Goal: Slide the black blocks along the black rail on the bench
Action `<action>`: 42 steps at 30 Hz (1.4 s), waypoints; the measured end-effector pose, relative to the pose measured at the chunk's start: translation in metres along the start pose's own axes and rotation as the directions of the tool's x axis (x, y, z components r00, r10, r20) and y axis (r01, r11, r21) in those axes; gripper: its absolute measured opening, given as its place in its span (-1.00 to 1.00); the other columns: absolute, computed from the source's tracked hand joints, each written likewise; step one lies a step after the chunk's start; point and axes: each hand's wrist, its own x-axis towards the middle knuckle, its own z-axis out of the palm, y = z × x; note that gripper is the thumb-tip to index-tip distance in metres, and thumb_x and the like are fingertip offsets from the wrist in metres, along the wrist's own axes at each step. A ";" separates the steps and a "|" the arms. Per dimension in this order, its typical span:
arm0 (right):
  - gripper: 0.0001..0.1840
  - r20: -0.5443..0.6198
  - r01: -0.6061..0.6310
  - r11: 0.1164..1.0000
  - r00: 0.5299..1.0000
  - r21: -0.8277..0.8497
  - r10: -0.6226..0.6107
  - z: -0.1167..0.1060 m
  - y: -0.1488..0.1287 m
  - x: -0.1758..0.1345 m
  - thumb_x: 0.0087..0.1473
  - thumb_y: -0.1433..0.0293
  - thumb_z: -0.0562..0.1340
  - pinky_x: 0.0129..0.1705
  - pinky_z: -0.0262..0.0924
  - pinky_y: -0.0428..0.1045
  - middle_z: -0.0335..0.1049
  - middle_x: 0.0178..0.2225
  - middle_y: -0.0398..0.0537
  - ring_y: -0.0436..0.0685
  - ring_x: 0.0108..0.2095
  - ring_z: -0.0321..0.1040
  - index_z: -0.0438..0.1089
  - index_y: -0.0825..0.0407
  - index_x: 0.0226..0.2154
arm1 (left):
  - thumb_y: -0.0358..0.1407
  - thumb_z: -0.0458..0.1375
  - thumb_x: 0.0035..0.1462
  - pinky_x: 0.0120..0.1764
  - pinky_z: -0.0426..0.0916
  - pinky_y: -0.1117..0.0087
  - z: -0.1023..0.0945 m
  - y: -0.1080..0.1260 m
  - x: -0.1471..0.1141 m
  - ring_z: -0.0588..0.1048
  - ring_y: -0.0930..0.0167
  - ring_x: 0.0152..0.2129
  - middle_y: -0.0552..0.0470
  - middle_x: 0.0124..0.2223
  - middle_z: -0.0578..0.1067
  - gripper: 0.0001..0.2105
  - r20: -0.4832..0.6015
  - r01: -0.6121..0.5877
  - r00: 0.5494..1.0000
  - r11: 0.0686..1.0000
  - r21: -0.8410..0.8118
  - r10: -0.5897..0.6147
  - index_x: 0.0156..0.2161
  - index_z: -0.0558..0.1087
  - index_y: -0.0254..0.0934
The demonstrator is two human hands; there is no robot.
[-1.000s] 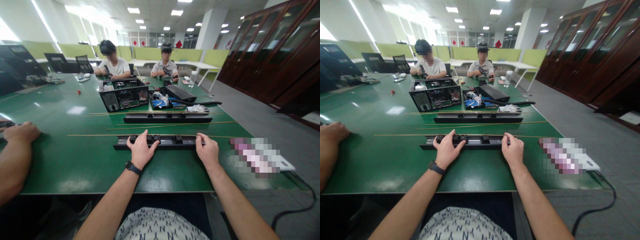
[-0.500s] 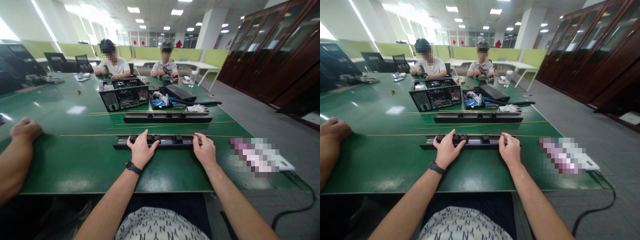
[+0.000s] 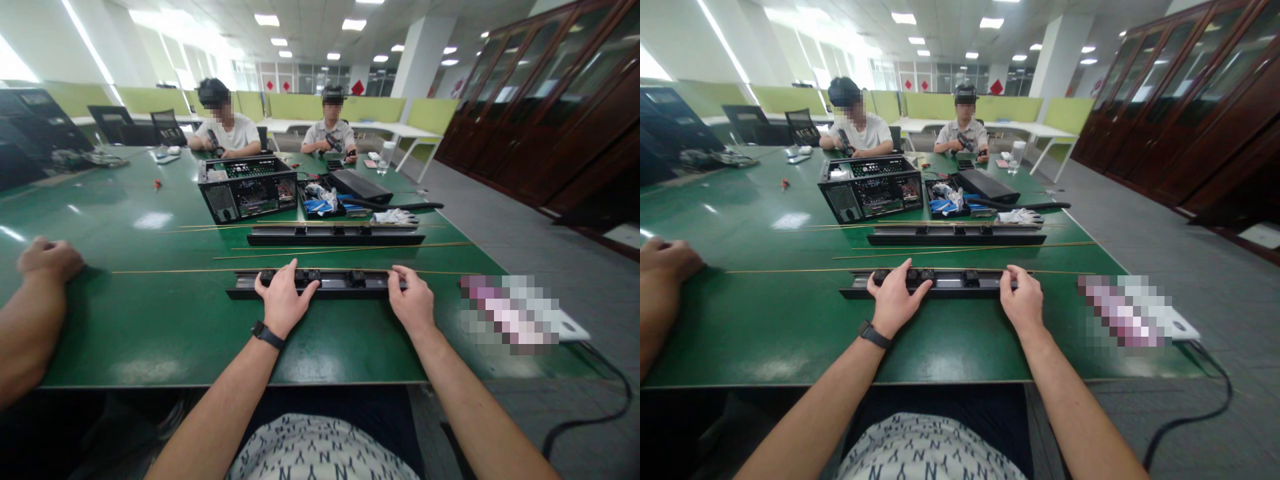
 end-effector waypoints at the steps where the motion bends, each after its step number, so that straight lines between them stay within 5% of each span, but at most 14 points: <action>1: -0.58 0.002 0.002 1.000 1.000 0.003 -0.002 0.000 -0.001 0.000 0.27 0.14 0.13 0.08 0.34 0.15 0.64 -0.18 0.06 0.25 -0.12 0.54 0.55 0.03 -0.04 | 0.07 0.15 0.28 0.35 -0.12 -0.27 0.000 0.000 0.000 0.47 0.03 0.18 -0.26 0.22 0.55 -0.38 0.000 0.000 1.000 1.000 0.000 0.000 0.33 0.34 -0.17; 9: -0.59 -0.035 -0.064 0.998 0.997 -0.027 0.063 -0.003 0.003 0.003 0.26 0.17 0.12 0.05 0.35 0.14 0.64 -0.19 0.10 0.26 -0.14 0.56 0.55 0.04 -0.06 | 0.06 0.15 0.29 0.35 -0.12 -0.26 0.000 0.001 -0.001 0.48 0.04 0.18 -0.26 0.21 0.55 -0.41 -0.010 -0.006 1.000 1.000 -0.009 0.006 0.32 0.35 -0.17; 21: -0.58 -0.016 0.002 1.000 1.000 -0.018 -0.002 0.000 -0.002 0.000 0.25 0.16 0.13 0.08 0.35 0.16 0.64 -0.18 0.11 0.26 -0.14 0.55 0.55 0.05 -0.05 | 0.06 0.17 0.29 0.36 -0.16 -0.26 0.003 0.001 -0.001 0.47 0.06 0.18 -0.26 0.22 0.55 -0.39 -0.020 -0.025 0.999 1.000 -0.018 0.025 0.32 0.34 -0.21; 30: -0.56 -0.038 -0.090 0.996 0.995 -0.026 0.089 -0.001 0.004 0.002 0.25 0.16 0.11 0.04 0.35 0.15 0.64 -0.17 0.11 0.26 -0.14 0.55 0.53 0.05 -0.04 | 0.05 0.16 0.30 0.35 -0.14 -0.26 0.004 0.004 -0.002 0.48 0.05 0.18 -0.25 0.21 0.56 -0.40 -0.021 -0.033 0.999 0.999 -0.015 0.033 0.33 0.33 -0.21; 42: -0.58 -0.014 0.007 1.000 1.000 -0.001 -0.007 0.000 -0.001 0.001 0.27 0.17 0.12 0.11 0.32 0.14 0.64 -0.13 0.07 0.24 -0.12 0.55 0.56 0.04 -0.05 | 0.06 0.16 0.30 0.35 -0.15 -0.26 0.005 0.004 -0.002 0.48 0.06 0.18 -0.26 0.22 0.55 -0.40 -0.024 -0.034 0.999 0.999 -0.018 0.033 0.33 0.33 -0.21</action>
